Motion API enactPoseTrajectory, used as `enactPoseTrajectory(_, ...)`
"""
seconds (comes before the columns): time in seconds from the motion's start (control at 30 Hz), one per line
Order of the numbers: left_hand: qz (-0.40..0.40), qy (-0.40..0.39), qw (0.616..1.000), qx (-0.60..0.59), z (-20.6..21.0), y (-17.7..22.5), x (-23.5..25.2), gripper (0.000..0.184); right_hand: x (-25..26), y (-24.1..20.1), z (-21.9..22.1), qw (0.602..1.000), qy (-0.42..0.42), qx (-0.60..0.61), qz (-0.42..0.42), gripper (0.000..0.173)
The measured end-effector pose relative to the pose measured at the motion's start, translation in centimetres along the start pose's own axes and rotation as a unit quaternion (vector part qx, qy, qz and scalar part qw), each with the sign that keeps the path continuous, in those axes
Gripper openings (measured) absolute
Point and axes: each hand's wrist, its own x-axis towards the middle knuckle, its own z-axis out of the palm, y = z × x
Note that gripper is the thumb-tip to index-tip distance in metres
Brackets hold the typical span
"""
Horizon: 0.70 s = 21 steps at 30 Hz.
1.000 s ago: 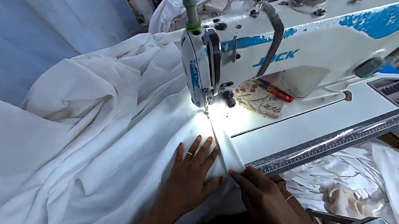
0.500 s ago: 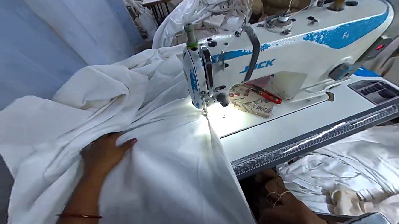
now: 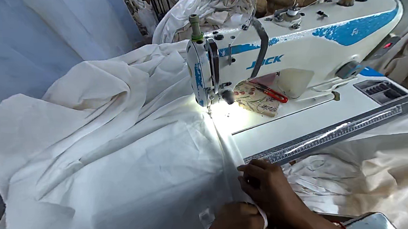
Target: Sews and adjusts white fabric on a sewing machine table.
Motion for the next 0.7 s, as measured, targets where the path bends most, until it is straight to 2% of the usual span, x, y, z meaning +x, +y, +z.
enactPoseTrajectory(0.03, 0.032, 0.089, 0.995, 0.031, 0.1, -1.2, -0.4, 0.037, 0.0, -0.3, 0.1, 1.0, 0.004, 0.015, -0.008, 0.018)
enactPoseTrajectory(0.07, 0.029, 0.167, 0.981, 0.091, 0.2, -2.4, -1.0, 0.042, -0.2, -0.4, 0.1, 0.999, 0.005, 0.031, -0.016, 0.017)
enactPoseTrajectory(0.1, -0.001, 0.212, 0.965, 0.155, 0.4, -3.6, -1.8, 0.049, -0.5, -0.3, 0.3, 0.999, 0.007, 0.042, -0.022, 0.017)
enactPoseTrajectory(0.13, -0.034, 0.219, 0.952, 0.213, 0.7, -4.7, -2.3, 0.056, -0.6, 0.0, 0.5, 0.998, 0.013, 0.049, -0.028, 0.017)
enactPoseTrajectory(0.2, -0.061, 0.203, 0.921, 0.327, 2.1, -6.1, -2.9, 0.064, -0.8, 0.6, 1.1, 0.997, 0.024, 0.053, -0.044, 0.018)
enactPoseTrajectory(0.27, -0.069, 0.181, 0.902, 0.386, 2.5, -6.6, -3.1, 0.063, -0.6, 1.0, 1.9, 0.996, 0.037, 0.053, -0.062, 0.019)
enactPoseTrajectory(0.5, -0.098, 0.07, 0.931, 0.345, -1.9, -7.6, -0.2, 0.056, 1.0, 1.8, 2.6, 0.997, 0.042, 0.025, -0.068, 0.022)
enactPoseTrajectory(0.6, -0.142, 0.106, 0.912, 0.371, 0.2, -6.0, 0.1, 0.051, 1.5, 1.9, 2.2, 0.997, 0.027, 0.019, -0.074, 0.025)
enactPoseTrajectory(0.7, -0.16, 0.121, 0.895, 0.398, 1.0, -6.5, 0.4, 0.054, 1.5, 1.8, 1.8, 0.998, 0.013, 0.004, -0.067, 0.027)
